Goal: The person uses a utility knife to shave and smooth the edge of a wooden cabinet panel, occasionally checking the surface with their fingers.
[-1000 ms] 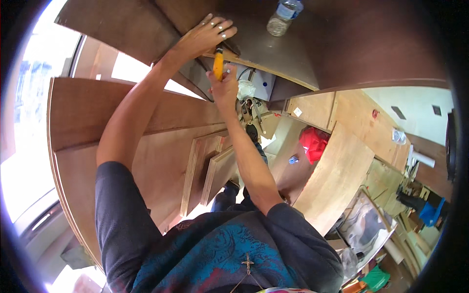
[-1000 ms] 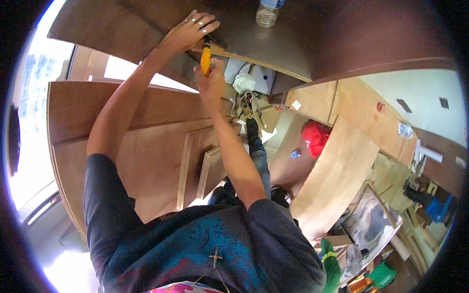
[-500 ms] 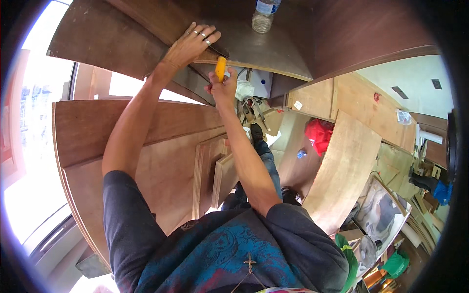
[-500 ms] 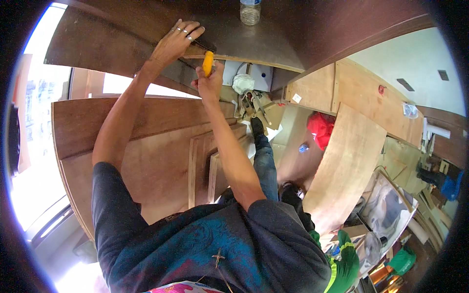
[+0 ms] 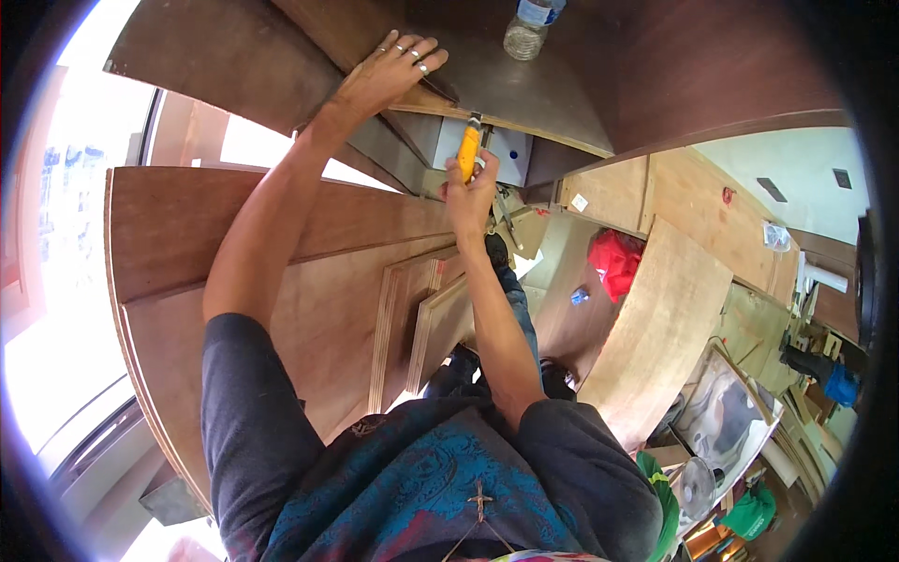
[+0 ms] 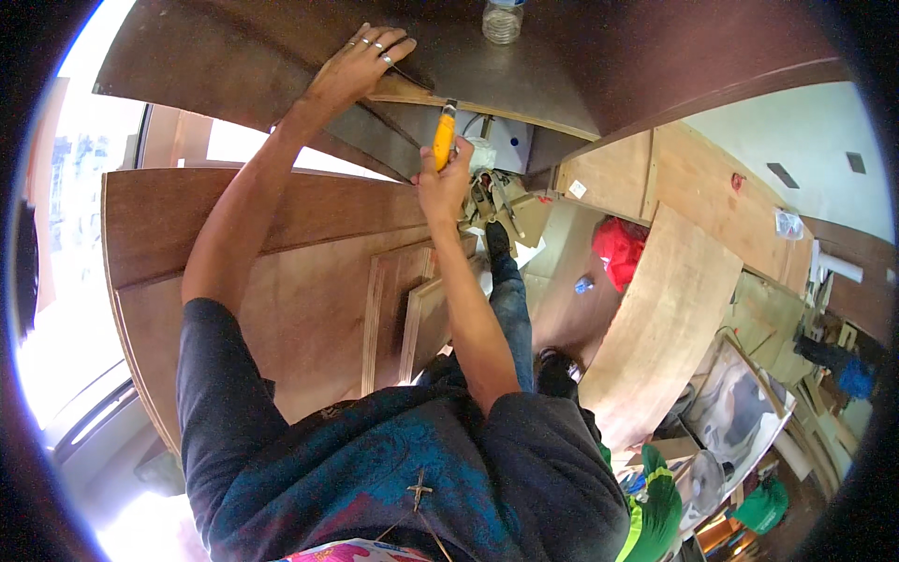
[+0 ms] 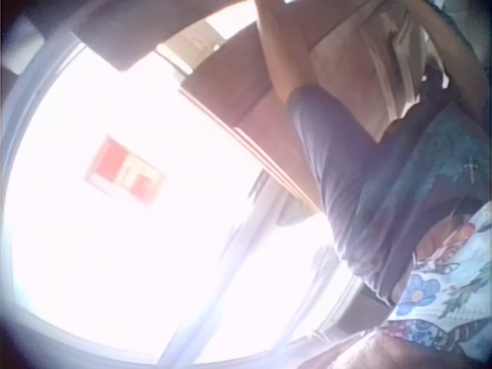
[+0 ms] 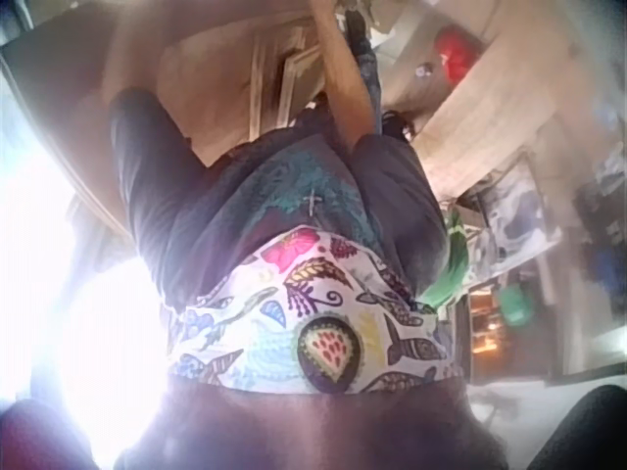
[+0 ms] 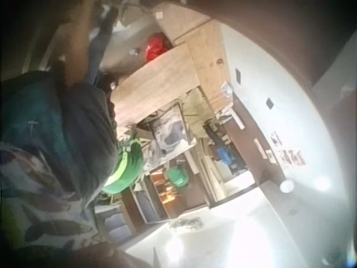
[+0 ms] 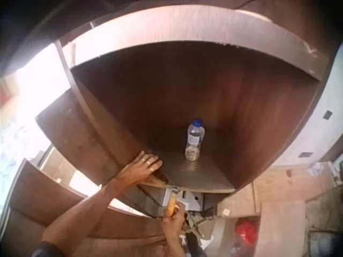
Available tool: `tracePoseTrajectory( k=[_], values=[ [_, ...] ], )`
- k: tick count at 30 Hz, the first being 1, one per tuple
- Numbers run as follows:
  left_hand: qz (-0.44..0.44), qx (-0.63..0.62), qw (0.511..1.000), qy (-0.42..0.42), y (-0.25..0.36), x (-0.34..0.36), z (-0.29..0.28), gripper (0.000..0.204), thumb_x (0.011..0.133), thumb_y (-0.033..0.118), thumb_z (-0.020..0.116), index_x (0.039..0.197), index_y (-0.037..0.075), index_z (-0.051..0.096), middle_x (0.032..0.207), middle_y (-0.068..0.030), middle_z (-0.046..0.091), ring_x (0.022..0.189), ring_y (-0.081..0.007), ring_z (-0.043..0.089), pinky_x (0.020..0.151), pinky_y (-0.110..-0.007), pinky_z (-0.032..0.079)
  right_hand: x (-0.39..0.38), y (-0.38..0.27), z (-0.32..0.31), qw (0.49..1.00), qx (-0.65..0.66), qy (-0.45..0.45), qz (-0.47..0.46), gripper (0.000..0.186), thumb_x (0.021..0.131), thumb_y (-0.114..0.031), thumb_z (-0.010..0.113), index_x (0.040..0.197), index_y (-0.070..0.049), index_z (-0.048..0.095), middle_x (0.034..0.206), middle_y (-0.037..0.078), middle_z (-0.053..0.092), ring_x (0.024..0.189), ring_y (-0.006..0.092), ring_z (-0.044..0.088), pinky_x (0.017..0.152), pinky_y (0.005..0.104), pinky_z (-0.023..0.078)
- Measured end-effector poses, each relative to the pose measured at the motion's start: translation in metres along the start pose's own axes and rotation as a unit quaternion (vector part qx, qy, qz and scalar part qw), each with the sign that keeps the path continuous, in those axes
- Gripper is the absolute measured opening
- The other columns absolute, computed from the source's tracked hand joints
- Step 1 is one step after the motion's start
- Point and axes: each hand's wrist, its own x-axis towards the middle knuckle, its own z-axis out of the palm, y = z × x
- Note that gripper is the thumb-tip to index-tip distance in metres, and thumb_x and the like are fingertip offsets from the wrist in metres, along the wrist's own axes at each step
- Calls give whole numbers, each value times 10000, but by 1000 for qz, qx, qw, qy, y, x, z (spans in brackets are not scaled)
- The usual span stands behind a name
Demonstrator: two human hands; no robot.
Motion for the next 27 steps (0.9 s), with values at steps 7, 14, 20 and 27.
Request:
tracePoseTrajectory(
  k=[7, 14, 20, 27],
  values=[
    [-1, 13, 1000, -19, -3, -6, -1, 630, 766, -16, 616, 1355, 112, 428, 1339, -84, 480, 1270, -267, 437, 1146, -443, 293, -4, -7, -49, 999, -49, -19, 16, 390, 885, -99, 645, 1210, -13, 447, 820, 63, 547, 557, 86, 531, 435, 236, 460],
    [-4, 3, 999, -43, 0, -4, -2, 640, 790, -16, 623, 1377, 130, 414, 1355, -67, 470, 1276, -253, 429, 1161, -441, 272, 6, -14, -68, 997, -60, -47, 24, 395, 879, -104, 657, 1208, -1, 465, 802, 56, 557, 543, 80, 525, 438, 229, 445],
    [18, 43, 996, -70, 0, -3, -9, 609, 800, 54, 626, 1367, 152, 427, 1323, -36, 483, 1251, -226, 444, 1142, -474, 273, 0, -28, -95, 997, -42, -55, 41, 391, 872, -107, 672, 1201, 12, 496, 822, 64, 593, 507, 78, 509, 430, 225, 424],
    [30, -44, 997, -61, 29, 7, -6, 628, 782, 245, 698, 1353, 159, 450, 1298, -42, 497, 1251, -212, 441, 1155, -547, 177, 3, -50, -97, 989, -129, -67, 16, 407, 866, -99, 679, 1201, 34, 489, 772, 57, 584, 493, 74, 516, 409, 230, 416]
  ],
)
